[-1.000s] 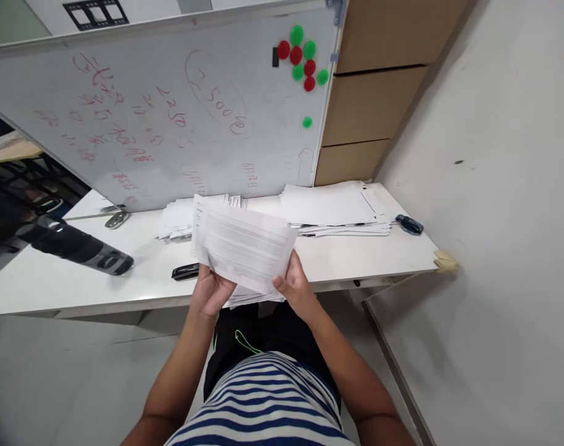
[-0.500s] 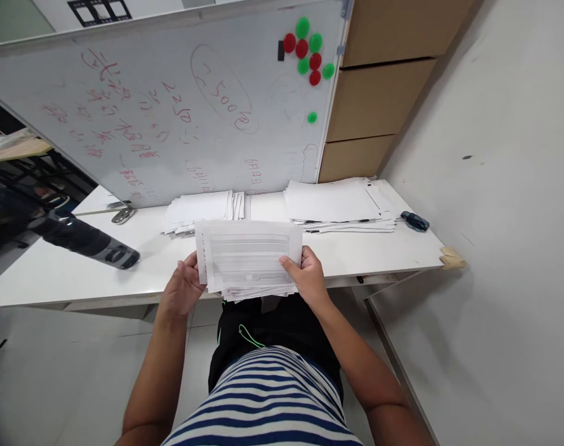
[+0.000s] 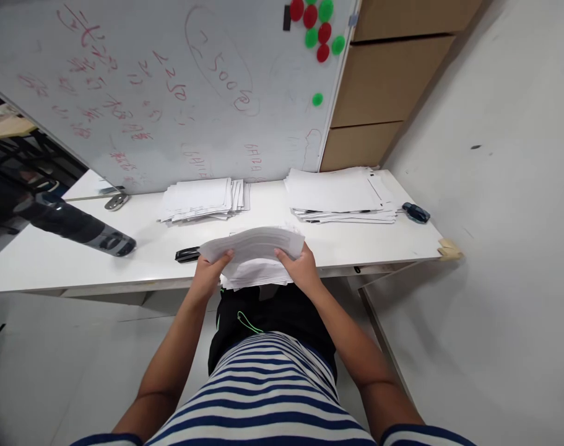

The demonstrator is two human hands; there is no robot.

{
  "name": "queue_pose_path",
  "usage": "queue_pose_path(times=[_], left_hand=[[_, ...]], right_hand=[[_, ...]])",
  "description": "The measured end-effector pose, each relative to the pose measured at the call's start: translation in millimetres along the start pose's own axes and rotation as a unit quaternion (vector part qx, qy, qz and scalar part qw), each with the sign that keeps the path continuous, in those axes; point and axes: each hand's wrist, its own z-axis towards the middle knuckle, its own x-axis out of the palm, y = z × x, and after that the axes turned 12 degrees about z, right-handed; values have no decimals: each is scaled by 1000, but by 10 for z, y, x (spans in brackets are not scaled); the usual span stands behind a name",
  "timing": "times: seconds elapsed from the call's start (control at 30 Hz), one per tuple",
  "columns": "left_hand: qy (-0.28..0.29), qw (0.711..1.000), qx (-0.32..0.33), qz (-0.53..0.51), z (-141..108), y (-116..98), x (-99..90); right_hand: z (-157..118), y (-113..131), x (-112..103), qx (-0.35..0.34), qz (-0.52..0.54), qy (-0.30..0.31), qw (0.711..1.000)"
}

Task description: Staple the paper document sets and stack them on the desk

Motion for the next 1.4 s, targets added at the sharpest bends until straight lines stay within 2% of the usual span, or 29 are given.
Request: queue_pose_path(times=[0.07,0.13,0.3,0.43,0.6,0.67,0.77,0.83,0.9,0.97,1.03,1.07,1.13,1.17,1.2,1.3,1.4], left_hand=[[-6,998,57,36,20,-15,-25],[-6,994,82,74,36,8,-40],[14,992,49,117,63,174,46],[-1,989,53,135,71,258,132],[-23,989,43,143,92,246,75],[-6,988,21,155,131,202,-4],[48,983,-21,178,227,115,-151],[66,982,-18,176,287,68,-268],[37,985,11,169,327,46,-414],[-13,976,57,208,350,64,-603],[-48,940,108,321,377,140,-827],[-54,909,124,395,397,202,-942],[-50,856,111,502,453,373,-1148],[-39,846,89,525,485,474,-1228],[-37,844,69,531,516,577,-1290],[-91,853,45,513,580,837,-1374],[-116,862,54,490,582,948,-1380]], right_hand=[[5,-8,-11,-5,-18,3,1000],[1,-53,-14,-20,-33,8,999],[-30,-247,21,-6,-29,20,999],[-43,-337,42,-2,-17,-6,1000],[-52,-328,21,20,5,-11,1000],[-58,-279,-1,30,-1,7,1000],[-58,-196,-33,57,-29,72,995],[-49,-175,-43,78,-41,104,991],[-33,-198,-42,105,-28,111,988],[-17,-252,-36,137,0,106,985],[-5,-309,-28,161,17,100,982],[-1,-330,-25,169,18,97,981],[5,-352,-16,178,9,94,980],[9,-352,-9,180,3,94,979],[16,-346,1,180,-1,95,979],[49,-304,56,167,-5,99,981],[97,-249,150,149,-13,102,983]])
